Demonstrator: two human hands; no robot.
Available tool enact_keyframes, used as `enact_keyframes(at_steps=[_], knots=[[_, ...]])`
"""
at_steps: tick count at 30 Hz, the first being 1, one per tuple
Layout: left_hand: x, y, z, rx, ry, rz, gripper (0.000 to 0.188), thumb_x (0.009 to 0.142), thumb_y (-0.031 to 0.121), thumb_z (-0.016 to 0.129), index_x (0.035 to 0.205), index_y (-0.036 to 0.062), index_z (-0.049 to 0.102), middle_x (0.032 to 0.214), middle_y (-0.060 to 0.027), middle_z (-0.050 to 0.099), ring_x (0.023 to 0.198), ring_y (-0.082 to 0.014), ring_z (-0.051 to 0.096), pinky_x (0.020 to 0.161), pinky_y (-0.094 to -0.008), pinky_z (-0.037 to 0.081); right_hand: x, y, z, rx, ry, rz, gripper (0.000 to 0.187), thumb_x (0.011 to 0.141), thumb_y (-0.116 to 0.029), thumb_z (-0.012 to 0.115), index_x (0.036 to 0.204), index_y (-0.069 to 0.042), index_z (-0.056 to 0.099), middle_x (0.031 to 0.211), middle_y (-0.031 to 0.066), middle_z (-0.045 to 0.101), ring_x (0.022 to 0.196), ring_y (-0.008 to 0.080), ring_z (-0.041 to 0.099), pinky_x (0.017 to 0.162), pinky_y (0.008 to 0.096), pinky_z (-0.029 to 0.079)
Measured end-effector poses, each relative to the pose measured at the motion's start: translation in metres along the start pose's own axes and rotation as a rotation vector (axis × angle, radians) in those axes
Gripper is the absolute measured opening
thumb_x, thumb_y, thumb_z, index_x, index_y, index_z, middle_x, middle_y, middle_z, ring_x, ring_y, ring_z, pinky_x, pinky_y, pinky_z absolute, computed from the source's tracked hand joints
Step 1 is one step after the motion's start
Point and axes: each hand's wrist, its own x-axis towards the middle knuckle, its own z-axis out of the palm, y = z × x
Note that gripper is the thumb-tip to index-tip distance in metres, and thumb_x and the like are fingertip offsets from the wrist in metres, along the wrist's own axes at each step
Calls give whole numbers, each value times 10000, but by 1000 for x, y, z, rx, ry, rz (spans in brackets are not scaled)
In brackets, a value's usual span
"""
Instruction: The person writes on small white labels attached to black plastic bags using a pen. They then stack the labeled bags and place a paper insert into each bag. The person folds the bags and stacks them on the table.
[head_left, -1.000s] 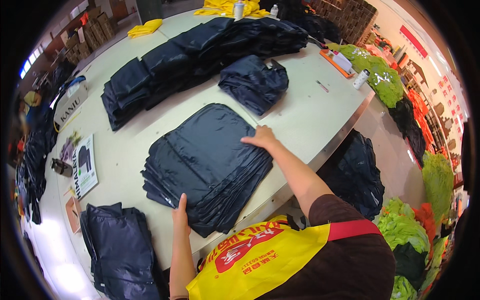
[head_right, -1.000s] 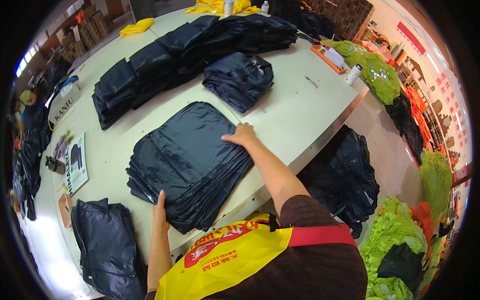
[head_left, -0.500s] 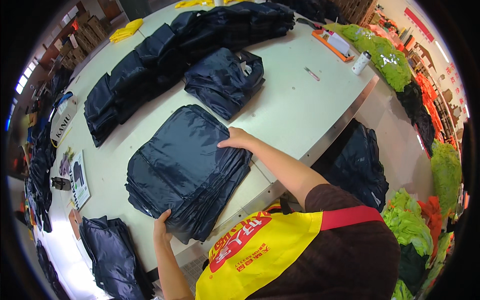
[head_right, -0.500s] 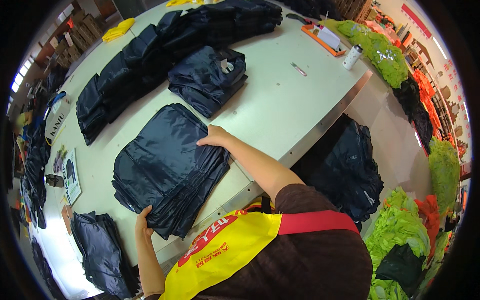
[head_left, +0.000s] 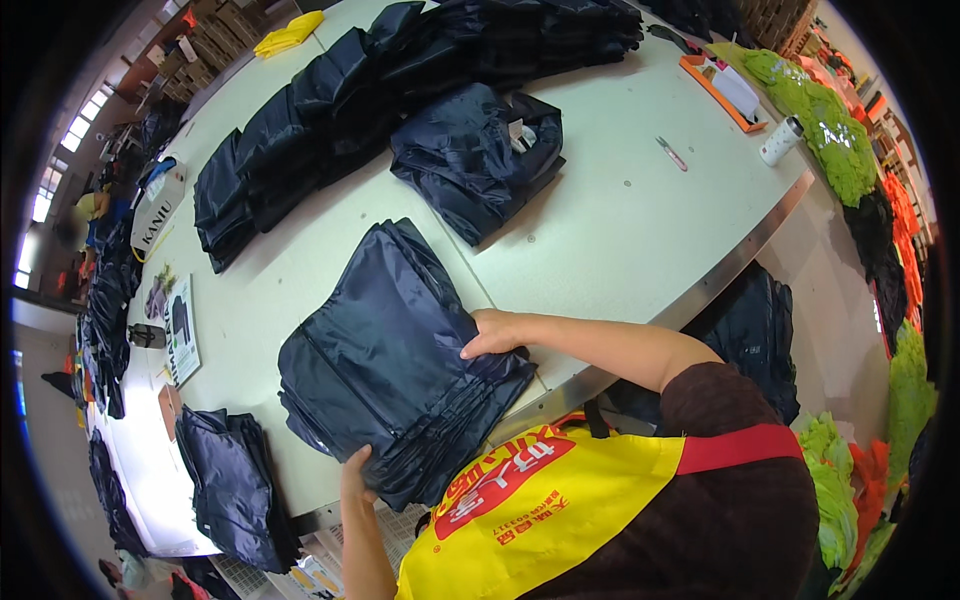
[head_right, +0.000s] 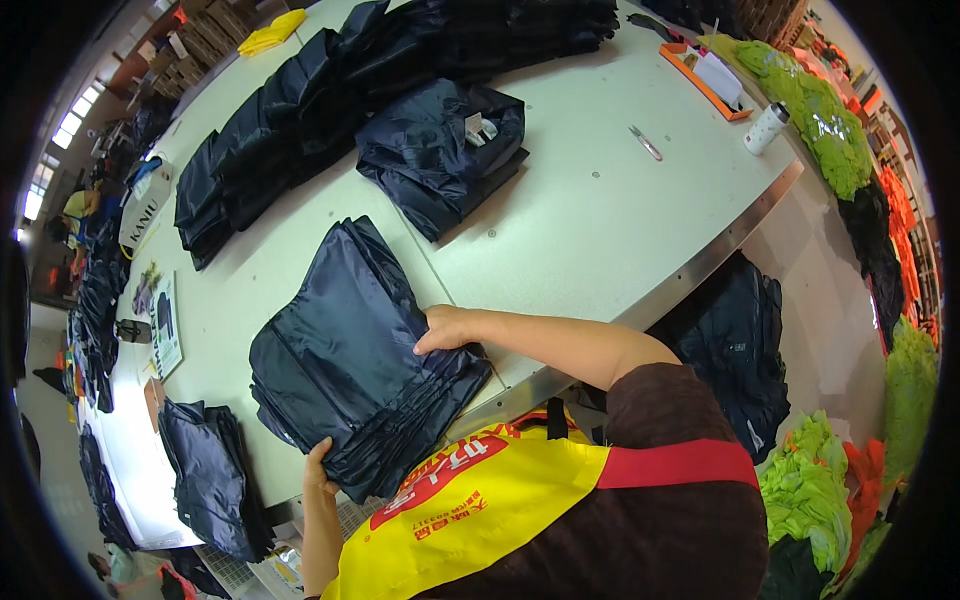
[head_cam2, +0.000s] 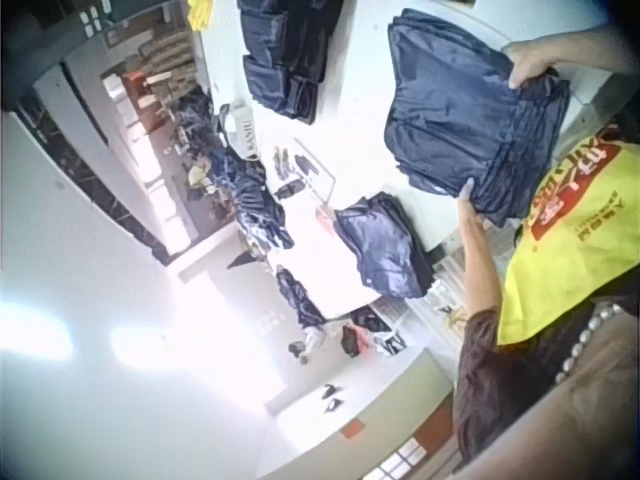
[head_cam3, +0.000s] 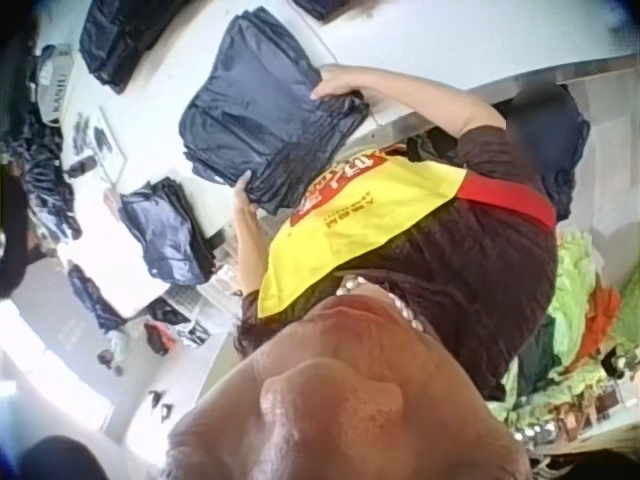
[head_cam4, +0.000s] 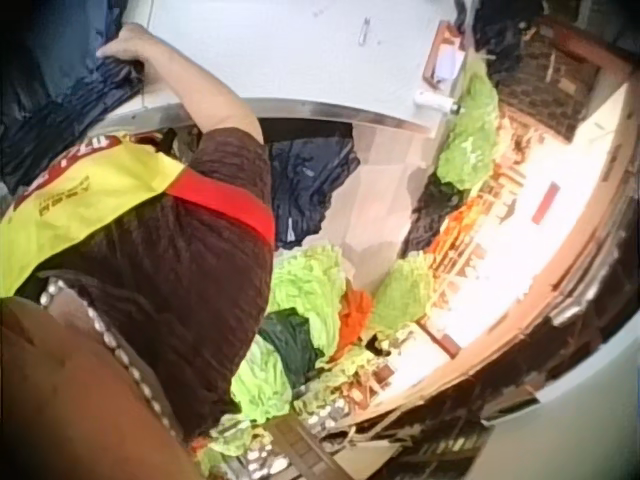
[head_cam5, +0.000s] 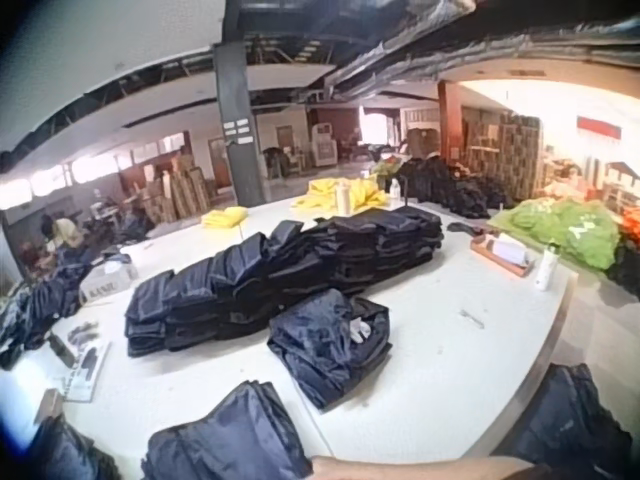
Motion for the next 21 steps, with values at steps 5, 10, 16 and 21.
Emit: enact_keyframes(at_steps=[5, 10, 16, 21], knots=[[19, -6, -19, -51, -73, 34, 480, 708, 57, 593, 1172, -18, 492, 1028, -166, 610, 902, -334, 630, 829, -459, 533, -18, -27, 14, 1017, 139, 355, 553, 748, -179, 692, 1233, -3, 494, 1103, 149, 613, 1027, 237, 586, 920, 365, 467], [23, 4, -23, -11, -225, 76, 540, 681, 92, 590, 1185, -64, 480, 1012, -207, 637, 857, -349, 656, 792, -465, 554, -24, 0, 36, 1164, 102, 418, 543, 725, -73, 667, 1220, 33, 473, 1081, 156, 618, 921, 261, 628, 836, 379, 518], [-53, 36, 54, 149, -423, 332, 625, 626, 58, 556, 1226, -75, 446, 1086, -183, 610, 919, -347, 636, 846, -443, 533, -91, -80, 55, 1039, 204, 142, 642, 699, -83, 705, 1265, 59, 437, 1183, 158, 567, 1061, 238, 557, 944, 349, 433], [-83, 57, 118, 300, -633, 378, 716, 593, 66, 555, 1276, -81, 401, 1196, -191, 552, 1052, -348, 577, 957, -414, 464, -161, -66, 36, 939, 351, 14, 774, 682, -64, 702, 1349, 56, 330, 1235, 172, 531, 1116, 263, 530, 965, 375, 427]])
